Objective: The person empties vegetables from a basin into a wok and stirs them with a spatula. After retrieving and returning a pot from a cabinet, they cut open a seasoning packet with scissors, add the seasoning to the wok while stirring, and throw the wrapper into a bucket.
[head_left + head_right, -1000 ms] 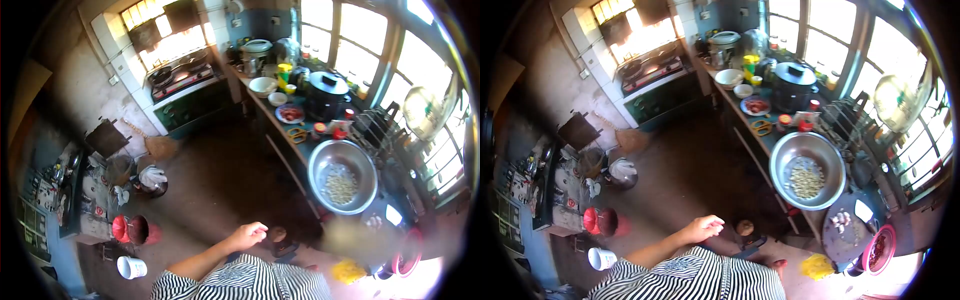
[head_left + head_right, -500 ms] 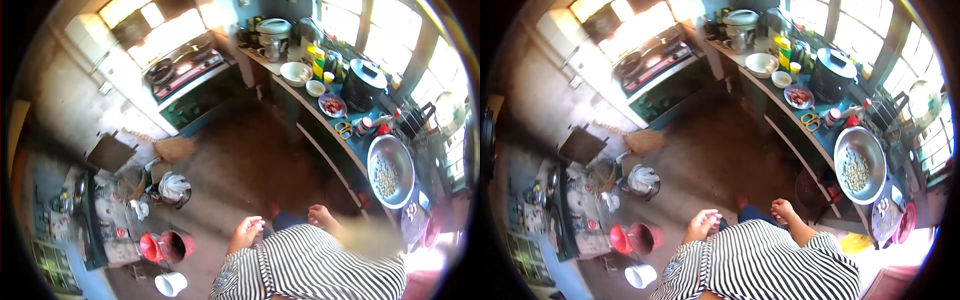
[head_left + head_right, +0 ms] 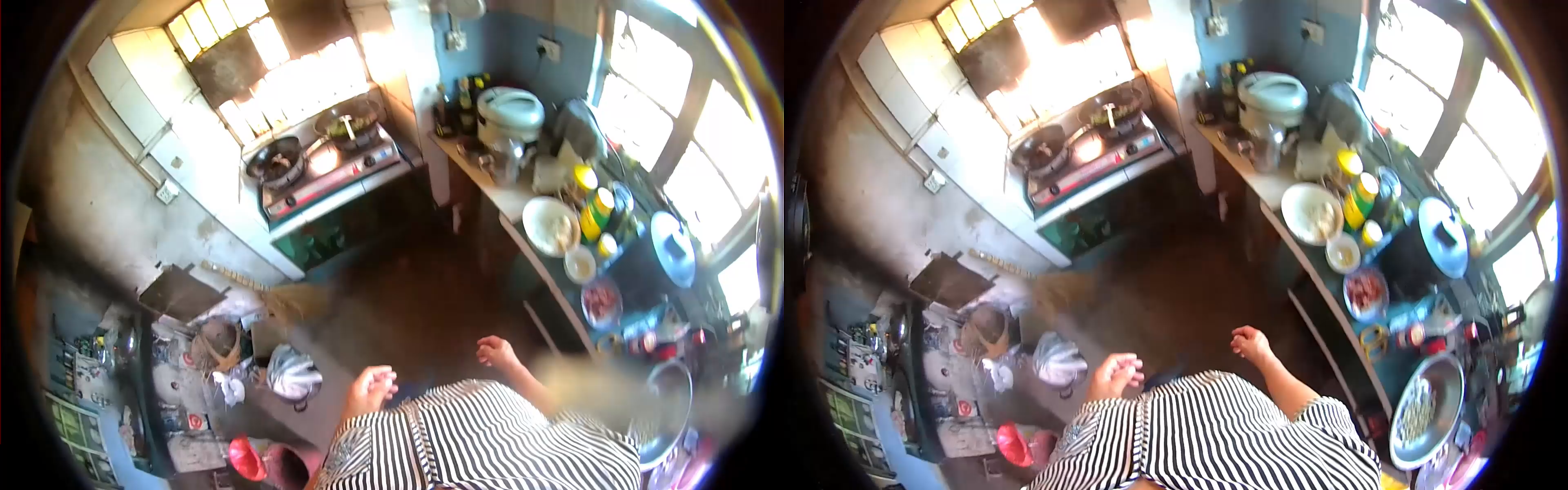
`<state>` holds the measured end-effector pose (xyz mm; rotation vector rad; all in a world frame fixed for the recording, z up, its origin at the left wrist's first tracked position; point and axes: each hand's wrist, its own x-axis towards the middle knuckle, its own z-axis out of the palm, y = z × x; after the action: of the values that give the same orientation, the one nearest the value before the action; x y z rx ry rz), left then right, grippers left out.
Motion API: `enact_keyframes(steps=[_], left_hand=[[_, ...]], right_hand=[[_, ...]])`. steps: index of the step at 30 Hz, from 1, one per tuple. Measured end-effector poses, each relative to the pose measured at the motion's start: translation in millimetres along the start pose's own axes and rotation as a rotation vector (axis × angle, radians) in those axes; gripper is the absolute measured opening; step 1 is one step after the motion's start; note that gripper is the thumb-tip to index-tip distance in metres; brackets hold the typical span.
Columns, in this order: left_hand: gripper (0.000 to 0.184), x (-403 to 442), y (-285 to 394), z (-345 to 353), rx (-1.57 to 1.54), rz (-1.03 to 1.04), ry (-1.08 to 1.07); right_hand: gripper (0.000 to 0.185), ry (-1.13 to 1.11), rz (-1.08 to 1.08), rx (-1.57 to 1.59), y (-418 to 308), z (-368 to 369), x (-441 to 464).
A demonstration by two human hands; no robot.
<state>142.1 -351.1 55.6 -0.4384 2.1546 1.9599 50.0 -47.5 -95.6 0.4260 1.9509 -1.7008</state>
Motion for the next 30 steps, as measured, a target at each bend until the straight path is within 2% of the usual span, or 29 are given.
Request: enact_keyframes(steps=[5, 8, 12, 14, 16, 17, 19, 21, 23, 24, 26, 27, 29, 30], left_hand=[[0.023, 104.4, -12.7, -35.3, -0.248, -0.077, 0.086], [0.021, 172.0, 21.1, -67.7, -0.204, 0.066, 0.080], [0.020, 250.1, 62.4, -117.0, -0.305, 0.016, 0.100], [0.020, 279.5, 73.0, -136.2, -0.338, 0.020, 0.113], [0.019, 301.1, 80.8, -149.8, -0.400, -0.051, 0.136], [0.019, 310.2, 85.7, -153.9, -0.444, -0.108, 0.153], [0.018, 330.9, 92.0, -161.3, -0.494, -0.173, 0.156], [0.018, 354.4, 88.8, -169.3, -0.518, -0.173, 0.157], [0.018, 386.1, 99.5, -173.2, -0.554, -0.216, 0.256], [0.018, 395.5, 110.9, -172.1, -0.571, -0.227, 0.320], [0.018, 418.4, 113.1, -173.5, -0.608, -0.214, 0.431], [0.017, 428.6, 120.4, -173.8, -0.622, -0.207, 0.480], [0.018, 441.2, 138.5, -175.0, -0.602, -0.183, 0.505], [0.018, 448.2, 138.6, -177.2, -0.600, -0.187, 0.493]], right_hand=[[0.027, -0.154, -0.153, -0.092, -114.2, 26.1, 106.5], [0.026, -0.197, -0.256, -0.160, -190.9, 49.7, 146.8], [0.026, -0.245, -0.359, -0.200, -274.5, 86.0, 204.5], [0.025, -0.261, -0.472, -0.301, -326.3, 101.0, 225.6], [0.025, -0.178, -0.739, -0.445, -377.6, 114.3, 245.2], [0.026, -0.110, -0.945, -0.491, -391.4, 117.5, 269.3], [0.029, -0.072, -0.982, -0.548, -441.3, 124.3, 295.1], [0.041, 0.027, -1.120, -0.779, -477.7, 128.5, 346.2], [0.060, 0.070, -1.347, -0.975, -522.8, 143.5, 409.9], [0.060, 0.039, -1.344, -0.980, -532.5, 150.3, 430.7], [0.072, -0.022, -1.406, -1.253, -548.3, 163.4, 465.9], [0.072, -0.087, -1.357, -1.356, -554.5, 169.8, 478.3], [0.060, -0.200, -1.418, -1.432, -556.8, 177.8, 510.3], [0.042, -0.281, -1.373, -1.435, -560.1, 180.6, 519.4]])
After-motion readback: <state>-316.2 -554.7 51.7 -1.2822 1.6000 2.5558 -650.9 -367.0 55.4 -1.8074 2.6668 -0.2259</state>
